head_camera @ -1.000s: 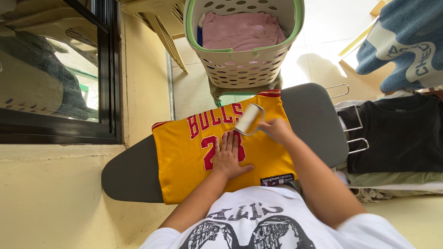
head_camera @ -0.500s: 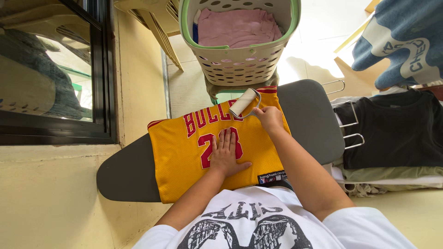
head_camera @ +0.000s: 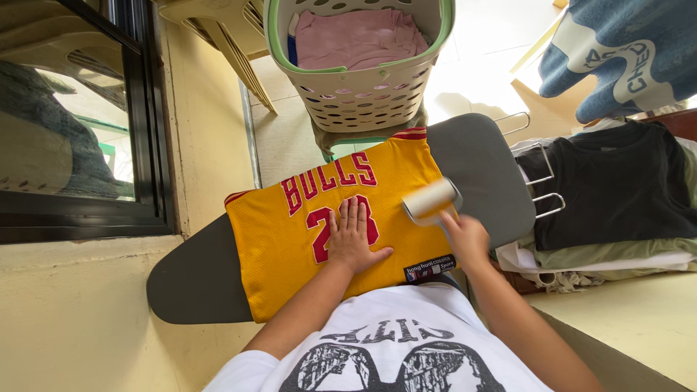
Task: The person spreads a jersey on an ironing board and rolls a lint roller across both sides of the garment while turning and repositioning it by hand.
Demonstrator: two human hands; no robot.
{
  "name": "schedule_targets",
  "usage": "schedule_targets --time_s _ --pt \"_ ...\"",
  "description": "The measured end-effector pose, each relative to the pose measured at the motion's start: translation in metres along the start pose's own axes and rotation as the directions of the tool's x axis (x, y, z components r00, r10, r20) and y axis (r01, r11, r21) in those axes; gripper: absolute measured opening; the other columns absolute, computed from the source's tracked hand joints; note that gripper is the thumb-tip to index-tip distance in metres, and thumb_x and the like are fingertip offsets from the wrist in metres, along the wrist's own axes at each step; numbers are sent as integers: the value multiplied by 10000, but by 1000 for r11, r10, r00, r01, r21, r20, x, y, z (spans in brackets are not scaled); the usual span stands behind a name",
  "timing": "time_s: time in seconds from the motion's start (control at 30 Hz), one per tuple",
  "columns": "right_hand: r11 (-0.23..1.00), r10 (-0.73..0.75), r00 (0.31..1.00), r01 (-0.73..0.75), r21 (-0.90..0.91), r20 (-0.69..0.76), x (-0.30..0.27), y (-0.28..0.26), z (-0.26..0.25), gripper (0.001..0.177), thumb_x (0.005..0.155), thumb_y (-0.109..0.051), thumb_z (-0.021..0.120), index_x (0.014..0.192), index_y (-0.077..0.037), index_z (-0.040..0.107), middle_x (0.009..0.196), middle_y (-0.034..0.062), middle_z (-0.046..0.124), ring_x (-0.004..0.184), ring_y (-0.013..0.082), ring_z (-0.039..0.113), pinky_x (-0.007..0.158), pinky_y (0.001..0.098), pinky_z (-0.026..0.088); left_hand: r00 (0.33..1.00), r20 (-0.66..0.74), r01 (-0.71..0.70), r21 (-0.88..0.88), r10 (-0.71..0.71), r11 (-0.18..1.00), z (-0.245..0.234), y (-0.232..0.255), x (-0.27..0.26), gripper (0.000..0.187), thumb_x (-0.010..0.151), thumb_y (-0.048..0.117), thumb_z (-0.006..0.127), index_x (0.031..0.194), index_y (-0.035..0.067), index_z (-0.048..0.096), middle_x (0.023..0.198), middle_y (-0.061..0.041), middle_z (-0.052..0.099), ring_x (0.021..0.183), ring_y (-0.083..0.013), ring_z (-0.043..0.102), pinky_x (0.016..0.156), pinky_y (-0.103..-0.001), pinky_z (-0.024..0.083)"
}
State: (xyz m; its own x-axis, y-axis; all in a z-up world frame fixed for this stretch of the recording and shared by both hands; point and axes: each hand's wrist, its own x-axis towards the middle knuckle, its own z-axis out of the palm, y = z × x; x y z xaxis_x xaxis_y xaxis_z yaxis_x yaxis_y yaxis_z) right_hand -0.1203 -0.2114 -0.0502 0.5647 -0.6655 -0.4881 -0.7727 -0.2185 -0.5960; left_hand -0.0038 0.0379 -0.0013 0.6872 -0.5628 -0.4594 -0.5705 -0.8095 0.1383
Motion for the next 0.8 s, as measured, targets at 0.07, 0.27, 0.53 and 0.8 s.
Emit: schedule_targets --time_s 0.07,0.27,0.53,0.8 --pt "992 -119 991 121 33 -69 38 -55 24 488 915 -491 704 835 -10 725 702 143 684 651 277 660 659 436 504 1000 12 9 13 -9 1000 -1 0 0 1313 754 864 537 1604 -9 46 1699 -200 -55 1558 -349 -123 1210 -593 -82" --pt "989 -133 991 133 66 -5 30 -51 17 519 951 -489 675 827 14 712 680 145 655 631 266 599 646 434 483 1000 7 10 14 -10 1000 -3 1 -2 1310 751 865 538 1610 -1 60 1701 -196 -37 1561 -346 -115 1224 -577 -77" --pt "937 228 967 -250 244 113 -58 78 -30 462 860 -452 764 916 6 782 725 80 700 613 171 578 587 385 453 1000 -25 0 -17 0 1000 3 -1 -1 1303 750 851 560 1605 -2 69 1698 -202 -30 1563 -350 -101 1219 -575 -66" --pt "943 -117 993 115 314 -13 83 -96 47 364 859 -431 774 887 -68 753 696 -18 695 632 101 636 618 336 503 998 -55 7 -33 -9 999 5 0 -2 1315 738 868 564 1603 1 87 1703 -192 -13 1570 -344 -85 1228 -569 -58"
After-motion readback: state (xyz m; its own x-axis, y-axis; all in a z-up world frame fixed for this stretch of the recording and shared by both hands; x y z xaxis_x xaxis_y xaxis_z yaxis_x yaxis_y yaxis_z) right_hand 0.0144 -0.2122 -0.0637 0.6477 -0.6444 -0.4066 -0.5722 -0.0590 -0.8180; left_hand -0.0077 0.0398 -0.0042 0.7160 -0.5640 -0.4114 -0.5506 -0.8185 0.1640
